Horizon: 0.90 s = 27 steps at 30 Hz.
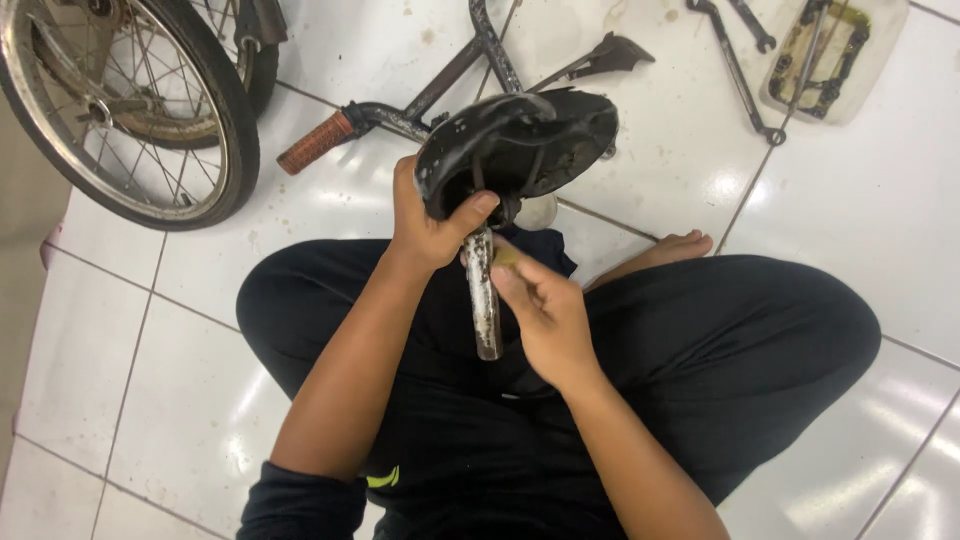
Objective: Cleaning a bicycle seat and its mounting post using a sponge and cleaning agent while sitting on the floor.
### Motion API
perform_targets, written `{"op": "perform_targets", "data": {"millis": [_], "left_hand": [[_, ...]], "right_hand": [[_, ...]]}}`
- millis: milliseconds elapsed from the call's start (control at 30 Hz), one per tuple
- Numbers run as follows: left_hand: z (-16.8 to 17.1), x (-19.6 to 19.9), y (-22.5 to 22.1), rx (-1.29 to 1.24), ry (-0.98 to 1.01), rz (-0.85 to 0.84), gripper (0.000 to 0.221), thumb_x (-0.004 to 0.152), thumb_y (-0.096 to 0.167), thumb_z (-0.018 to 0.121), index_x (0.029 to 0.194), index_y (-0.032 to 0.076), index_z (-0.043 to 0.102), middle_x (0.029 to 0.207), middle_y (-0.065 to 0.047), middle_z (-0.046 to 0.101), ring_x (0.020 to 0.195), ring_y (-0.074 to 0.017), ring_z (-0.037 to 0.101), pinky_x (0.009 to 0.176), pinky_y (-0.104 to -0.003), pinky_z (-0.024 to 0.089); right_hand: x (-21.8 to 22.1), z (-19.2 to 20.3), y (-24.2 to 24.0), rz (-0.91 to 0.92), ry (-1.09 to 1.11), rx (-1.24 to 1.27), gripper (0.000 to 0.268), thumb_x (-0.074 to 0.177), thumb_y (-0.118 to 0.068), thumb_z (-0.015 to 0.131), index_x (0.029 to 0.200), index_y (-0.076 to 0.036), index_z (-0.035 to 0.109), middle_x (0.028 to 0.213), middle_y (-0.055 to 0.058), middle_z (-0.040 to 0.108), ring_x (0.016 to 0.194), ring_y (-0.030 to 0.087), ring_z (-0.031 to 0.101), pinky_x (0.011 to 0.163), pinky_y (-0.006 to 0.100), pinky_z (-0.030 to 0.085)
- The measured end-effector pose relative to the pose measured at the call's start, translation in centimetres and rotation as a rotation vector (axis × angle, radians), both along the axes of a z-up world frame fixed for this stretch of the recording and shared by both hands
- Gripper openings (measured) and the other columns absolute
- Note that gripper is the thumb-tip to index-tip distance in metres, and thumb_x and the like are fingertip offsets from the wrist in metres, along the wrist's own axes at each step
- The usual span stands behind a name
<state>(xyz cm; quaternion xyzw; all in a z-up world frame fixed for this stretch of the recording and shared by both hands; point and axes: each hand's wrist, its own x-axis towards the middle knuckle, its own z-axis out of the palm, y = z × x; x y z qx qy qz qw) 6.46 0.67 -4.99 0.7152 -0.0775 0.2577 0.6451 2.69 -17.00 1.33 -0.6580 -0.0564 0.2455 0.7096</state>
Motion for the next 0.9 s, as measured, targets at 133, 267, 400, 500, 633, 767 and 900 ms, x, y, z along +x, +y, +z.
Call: {"op": "perform_targets", "data": {"millis": [133,267,400,500,633,767,900], "left_hand": [[2.5,0.0,-1.0,0.079,0.006,-0.020,0.043,0.089,0.043,0.078,0.113,0.008,0.070,0.087,-0.010,0.076,0.076,-0.0149,0.072,0.069,-0.035,0.060],[2.1,0.2,-0.9,0.035,-0.006,-0.049,0.045,0.086,0.043,0.080,0.111,0.007,0.070,0.088,-0.010,0.076,0.078,-0.0162,0.072,0.073,-0.035,0.059],[2.0,0.1,-1.3,0.036,0.013,-0.060,0.051,0.083,0.047,0.081,0.114,0.008,0.069,0.088,-0.008,0.075,0.078,-0.0161,0.072,0.077,-0.033,0.059],[2.0,0.4,-2.0,-0.010,-0.019,-0.072,0.043,0.090,0.042,0.078,0.118,0.011,0.068,0.096,-0.009,0.076,0.086,-0.0121,0.069,0.079,-0.034,0.058],[2.2,0.6,-1.7,-0.039,-0.020,-0.096,0.043,0.092,0.043,0.075,0.121,0.012,0.068,0.102,-0.007,0.077,0.089,-0.0110,0.068,0.082,-0.033,0.057],[4.3,-0.7,-0.9,0.190,0.089,-0.159,0.084,0.078,0.051,0.087,0.145,0.018,0.049,0.120,-0.007,0.069,0.103,-0.0215,0.066,0.095,-0.039,0.056],[10.4,-5.4,0.4,0.409,0.123,0.245,0.069,0.090,0.023,0.084,0.145,0.002,0.047,0.145,-0.015,0.057,0.138,-0.0322,0.057,0.125,-0.046,0.044]], "right_hand": [[0.9,-3.9,-0.2,-0.032,0.016,0.040,0.023,0.103,-0.013,0.061,0.108,0.004,0.077,0.093,0.013,0.077,0.092,0.013,0.063,0.084,0.037,0.058],[0.6,-0.4,0.0,0.035,-0.001,0.023,0.031,0.104,-0.020,0.060,0.107,0.006,0.076,0.090,0.017,0.077,0.089,0.017,0.065,0.082,0.039,0.057],[0.2,0.9,0.2,0.026,0.000,-0.022,0.024,0.099,-0.018,0.067,0.096,0.003,0.078,0.080,0.008,0.075,0.085,0.011,0.064,0.078,0.034,0.057],[1.2,-2.5,-0.9,-0.040,-0.043,-0.006,0.024,0.103,-0.016,0.064,0.098,0.002,0.078,0.077,0.010,0.074,0.079,0.010,0.063,0.075,0.031,0.055],[0.4,-0.9,0.6,-0.066,0.010,0.049,0.019,0.097,-0.018,0.072,0.096,0.000,0.075,0.080,0.005,0.072,0.081,0.010,0.063,0.078,0.028,0.055],[0.4,-3.5,-0.7,-0.133,0.108,0.199,0.006,0.092,0.000,0.069,0.097,0.004,0.069,0.087,0.017,0.076,0.082,0.020,0.074,0.080,0.030,0.060],[1.7,-3.0,-1.6,-0.235,0.179,0.248,0.016,0.095,-0.004,0.067,0.102,0.011,0.068,0.110,0.020,0.073,0.082,0.019,0.069,0.083,0.033,0.063]]}}
